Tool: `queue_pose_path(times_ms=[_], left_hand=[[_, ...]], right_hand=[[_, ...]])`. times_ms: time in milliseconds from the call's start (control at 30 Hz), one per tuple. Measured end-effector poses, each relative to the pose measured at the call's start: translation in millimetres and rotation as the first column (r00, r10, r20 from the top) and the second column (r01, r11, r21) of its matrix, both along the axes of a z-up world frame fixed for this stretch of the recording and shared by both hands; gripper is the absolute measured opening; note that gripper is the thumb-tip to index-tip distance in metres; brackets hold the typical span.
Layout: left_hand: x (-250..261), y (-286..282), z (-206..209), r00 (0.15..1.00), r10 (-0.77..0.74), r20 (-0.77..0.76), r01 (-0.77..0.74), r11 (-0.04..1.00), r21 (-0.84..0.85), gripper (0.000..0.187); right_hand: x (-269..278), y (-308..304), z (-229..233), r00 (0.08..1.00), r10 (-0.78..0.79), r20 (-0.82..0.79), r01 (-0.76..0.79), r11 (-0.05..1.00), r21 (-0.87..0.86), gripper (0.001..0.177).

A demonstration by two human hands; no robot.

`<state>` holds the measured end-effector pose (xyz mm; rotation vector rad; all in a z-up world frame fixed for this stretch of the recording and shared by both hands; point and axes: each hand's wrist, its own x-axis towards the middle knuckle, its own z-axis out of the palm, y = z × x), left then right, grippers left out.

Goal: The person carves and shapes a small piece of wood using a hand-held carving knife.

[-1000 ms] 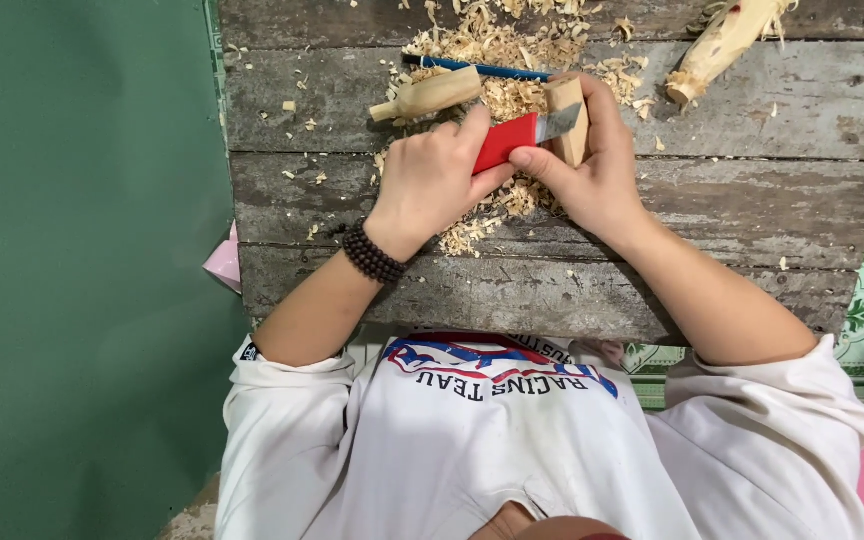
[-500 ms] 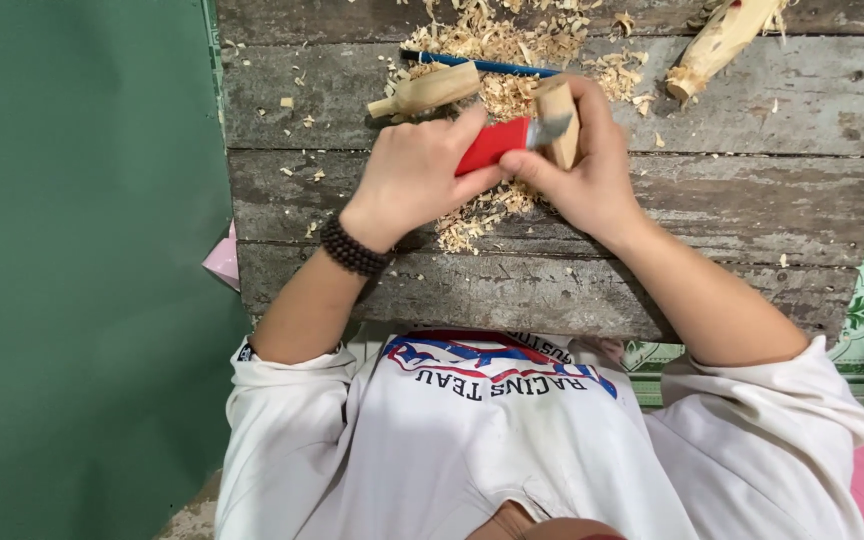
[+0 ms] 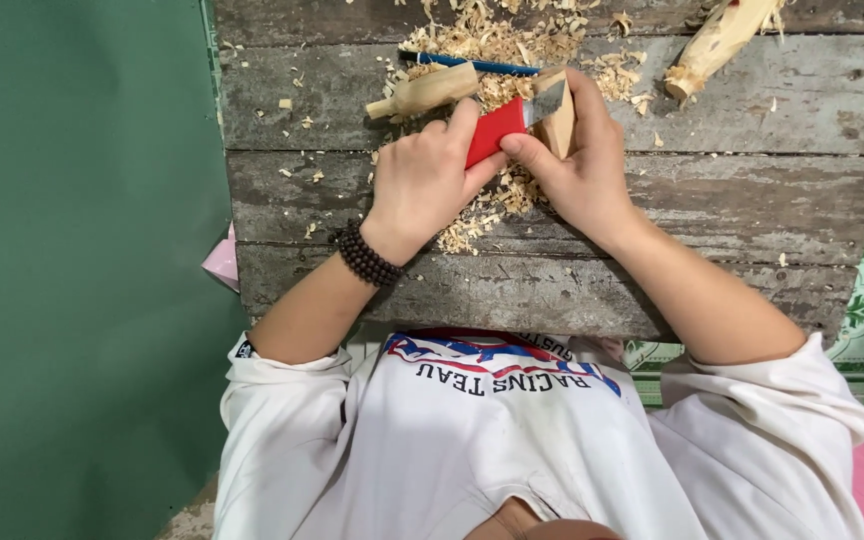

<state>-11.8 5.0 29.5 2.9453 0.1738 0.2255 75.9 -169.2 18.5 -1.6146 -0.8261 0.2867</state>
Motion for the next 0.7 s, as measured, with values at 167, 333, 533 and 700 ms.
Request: queue_pose_path(times_ms=[167,333,533,700], left_hand=[[-0.2,17.0,9.2,0.986,-0.166,0.014,0.167,0.985,-0.054,0.053],[1.3,4.6,1.0,0.996,-0.087,0.022,0.088,0.995,-0.039,0.055],[4.3,3.9,0.8,0.997,0.015,0.075,-0.006,0.993,-0.122,0.048],[-1.3,20.9,13.7,0.982,-0.189,0.011,0.189,0.976,-0.105,0.044]], right_hand=[[4.0,-5.0,-6.3,0.998,0.033,0.059,-0.032,0.999,-0.028,0.066],[4.5,-4.4,-4.0,0.996,0.009,0.092,-0.004,0.998,-0.060,0.071],[3.9,-1.2,-4.1,0.996,-0.012,0.089,0.014,1.000,-0.021,0.047],[5.7,-9.7,-7.1,0.997,0.055,0.045,-0.053,0.998,-0.029,0.087]])
